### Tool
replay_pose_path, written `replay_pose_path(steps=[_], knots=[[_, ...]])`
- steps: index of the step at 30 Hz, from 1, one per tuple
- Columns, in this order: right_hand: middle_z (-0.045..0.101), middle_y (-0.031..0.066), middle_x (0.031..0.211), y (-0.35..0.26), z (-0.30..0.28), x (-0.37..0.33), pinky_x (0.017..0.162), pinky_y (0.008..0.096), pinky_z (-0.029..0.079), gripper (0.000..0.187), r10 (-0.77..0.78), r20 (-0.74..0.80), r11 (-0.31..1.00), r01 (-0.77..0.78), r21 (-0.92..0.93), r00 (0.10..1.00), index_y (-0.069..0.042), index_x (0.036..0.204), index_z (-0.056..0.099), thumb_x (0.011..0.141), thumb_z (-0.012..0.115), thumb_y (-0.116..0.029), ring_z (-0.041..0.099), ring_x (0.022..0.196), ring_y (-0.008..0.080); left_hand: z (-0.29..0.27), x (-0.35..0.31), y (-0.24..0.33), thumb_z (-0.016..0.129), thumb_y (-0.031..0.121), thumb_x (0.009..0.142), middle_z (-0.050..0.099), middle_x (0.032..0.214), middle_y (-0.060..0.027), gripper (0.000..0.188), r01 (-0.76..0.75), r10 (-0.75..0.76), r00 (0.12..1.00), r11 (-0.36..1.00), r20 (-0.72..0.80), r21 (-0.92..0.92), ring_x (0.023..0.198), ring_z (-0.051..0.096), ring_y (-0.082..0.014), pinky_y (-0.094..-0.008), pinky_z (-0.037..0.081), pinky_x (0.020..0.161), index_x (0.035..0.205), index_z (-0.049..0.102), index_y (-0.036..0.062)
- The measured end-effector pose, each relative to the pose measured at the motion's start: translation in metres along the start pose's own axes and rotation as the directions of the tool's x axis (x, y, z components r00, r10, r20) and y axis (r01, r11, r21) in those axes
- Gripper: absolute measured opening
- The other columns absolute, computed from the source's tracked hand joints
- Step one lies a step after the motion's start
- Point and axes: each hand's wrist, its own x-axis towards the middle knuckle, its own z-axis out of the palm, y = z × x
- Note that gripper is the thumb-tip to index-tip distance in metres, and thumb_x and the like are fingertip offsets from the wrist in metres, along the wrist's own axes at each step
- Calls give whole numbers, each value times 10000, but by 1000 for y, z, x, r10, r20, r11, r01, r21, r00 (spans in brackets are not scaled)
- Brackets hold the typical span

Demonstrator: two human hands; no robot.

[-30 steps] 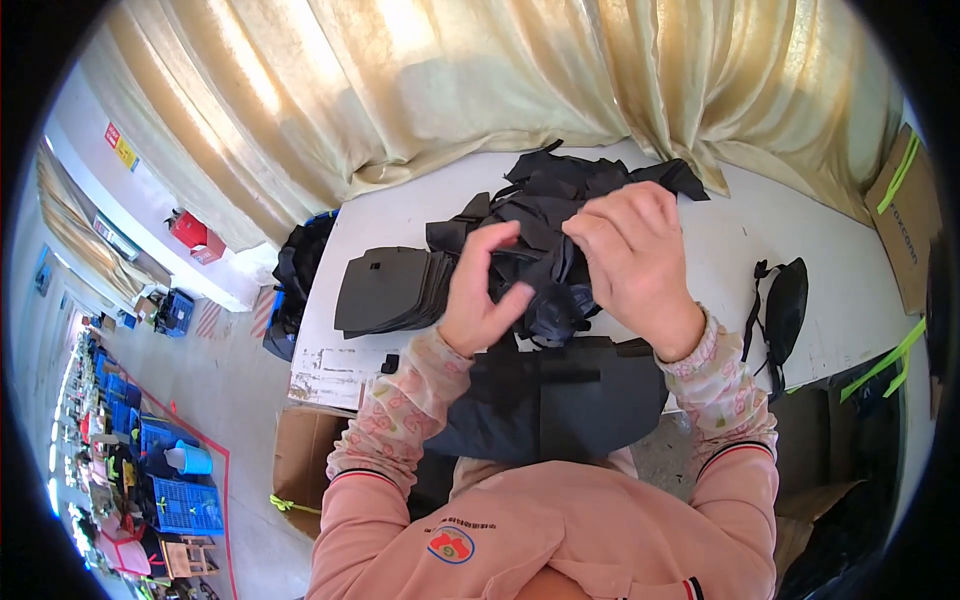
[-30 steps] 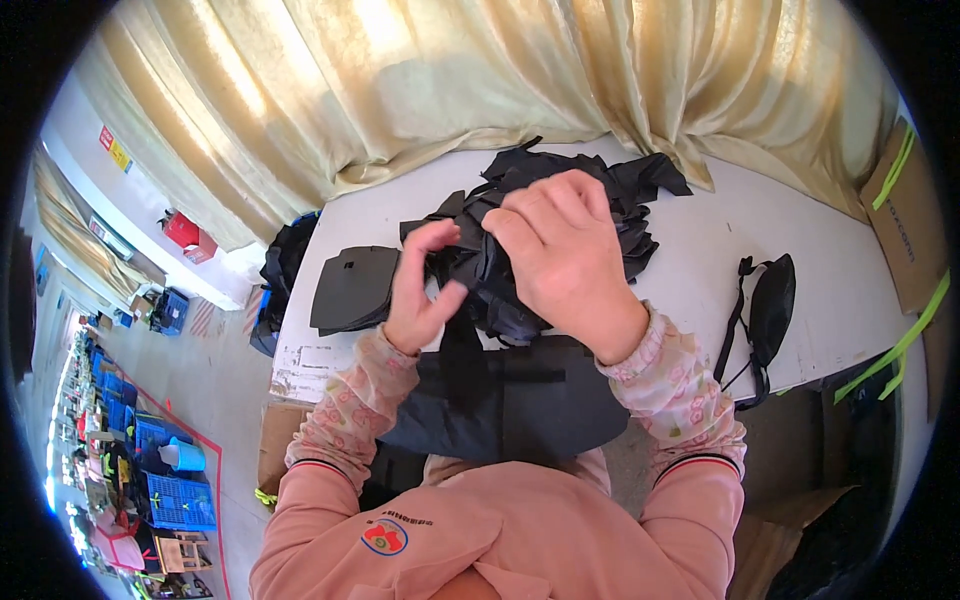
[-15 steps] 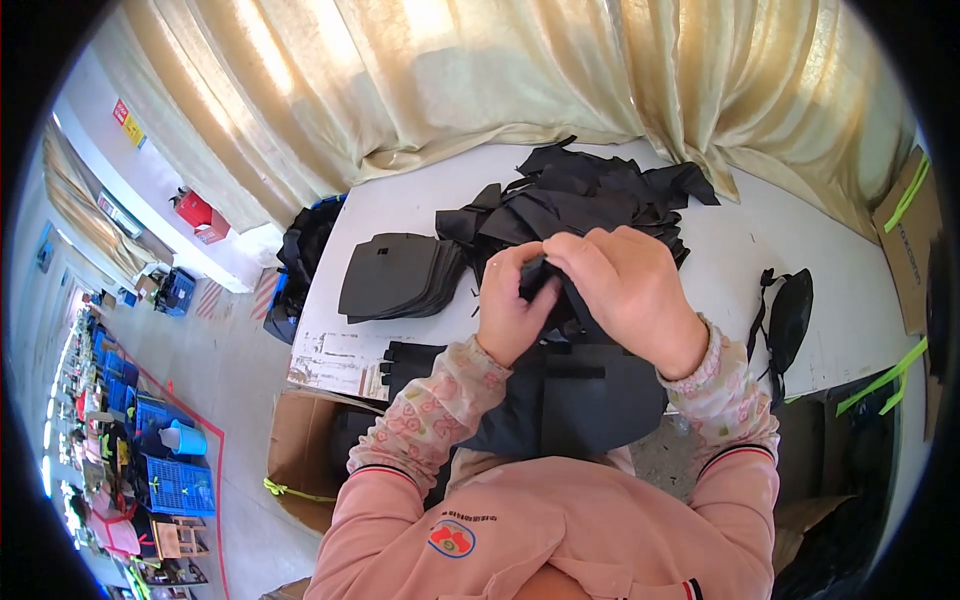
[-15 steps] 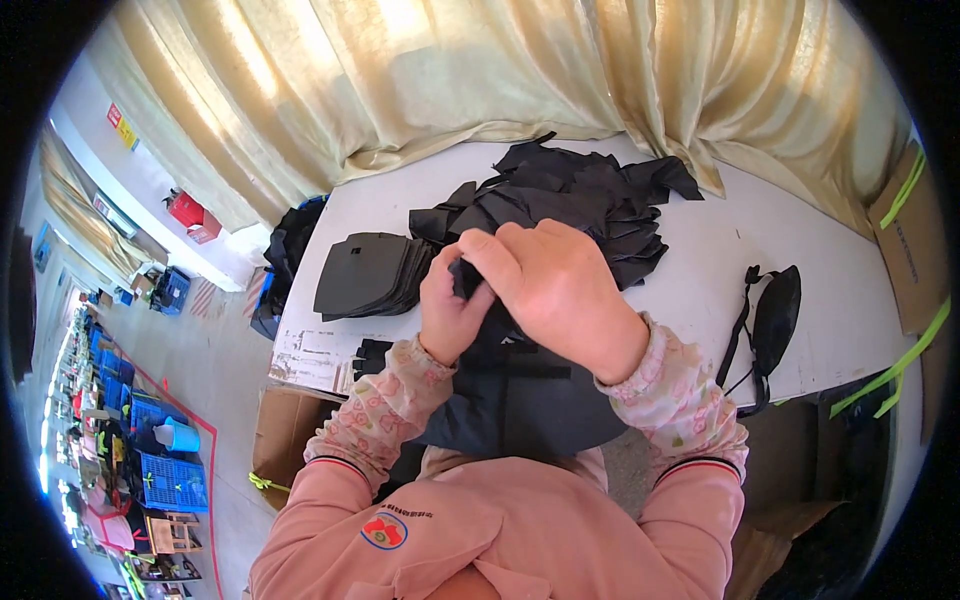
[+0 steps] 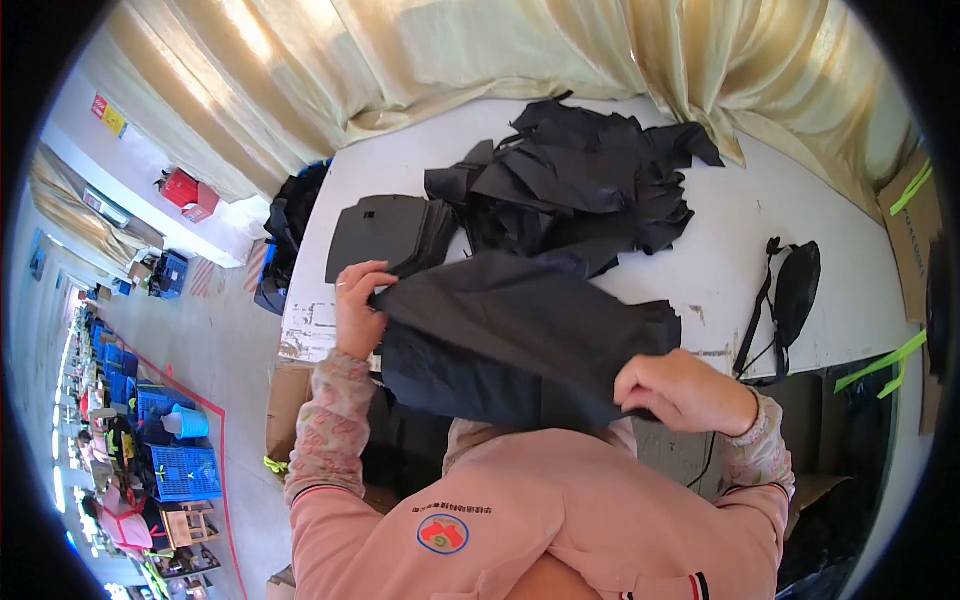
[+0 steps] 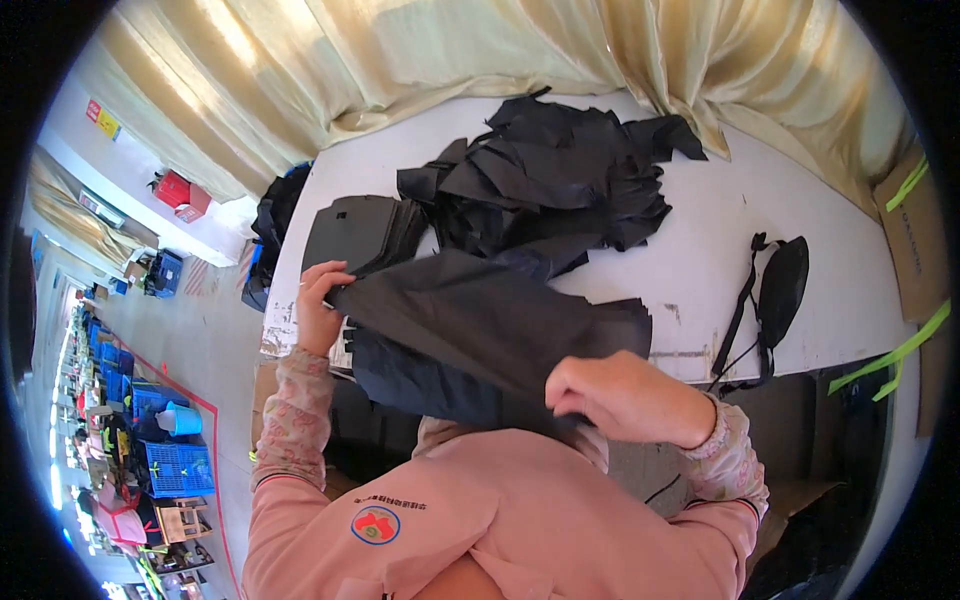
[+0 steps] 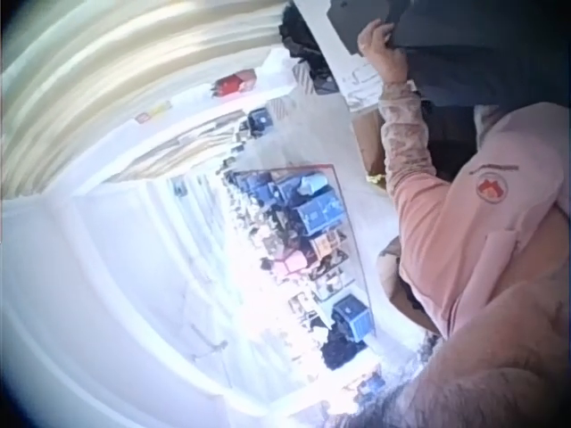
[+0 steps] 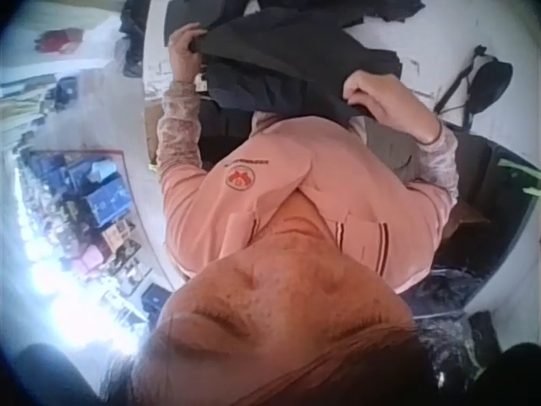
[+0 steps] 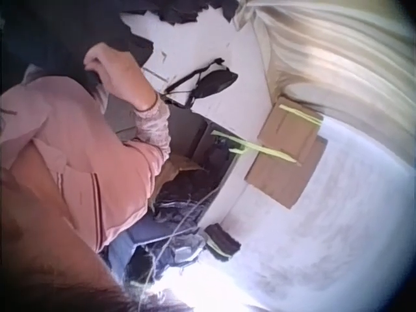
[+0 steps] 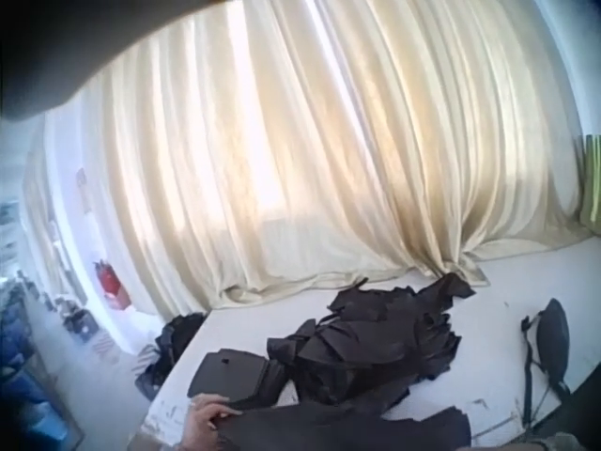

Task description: The worker is sorting and stacking precut black fabric components on a manufacturing workbench.

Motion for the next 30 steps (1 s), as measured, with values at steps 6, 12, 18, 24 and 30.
replay_pose_path(steps=[6, 12, 18, 24, 30], knots=[[666, 61, 823, 19, -1, -27, 671, 264, 503, 62, 32, 169, 925, -94, 369, 985, -42, 963, 585, 906, 610, -48, 665, 740, 188, -54, -48, -45, 692, -78, 656, 688, 919, -123, 286, 329, -198, 831, 929, 520, -170, 894, 644, -272, -354, 489, 806, 924, 700, 19], [641, 78, 764, 69, 4, -26, 654, 287, 478, 34, 291, -52, 944, -278, 178, 955, -28, 909, 583, 887, 596, -49, 637, 712, 180, -72, -49, -58, 804, 183, 750, 682, 726, -128, 253, 453, -379, 393, 872, 838, 183, 690, 623, -213, -336, 477, 682, 896, 719, -5], [621, 138, 764, 170, 38, -19, 658, 375, 495, 71, 219, -355, 903, -327, -279, 909, -51, 913, 574, 865, 609, -91, 611, 694, 329, 8, -38, -85, 801, 379, 732, 694, 823, -182, 482, 411, -408, 261, 867, 875, 281, 777, 650, -268, -360, 480, 741, 970, 702, -27], [659, 92, 993, 187, 49, -14, 841, 433, 465, 128, 194, -394, 708, -407, -578, 898, -58, 935, 597, 841, 634, -136, 610, 964, 299, 49, -37, -92, 809, 412, 712, 701, 941, -199, 557, 351, -429, 306, 881, 850, 318, 897, 659, -300, -364, 486, 823, 1040, 700, -25], [429, 146, 1443, 149, 96, -3, 1129, 463, 279, 650, -43, -208, 804, -90, -587, 977, -87, 1380, 474, 815, 676, -336, 402, 1330, 341, 64, -41, -113, 820, 383, 708, 704, 948, -179, 590, 349, -443, 138, 859, 886, 375, 920, 657, -301, -376, 488, 841, 1075, 671, -55]])
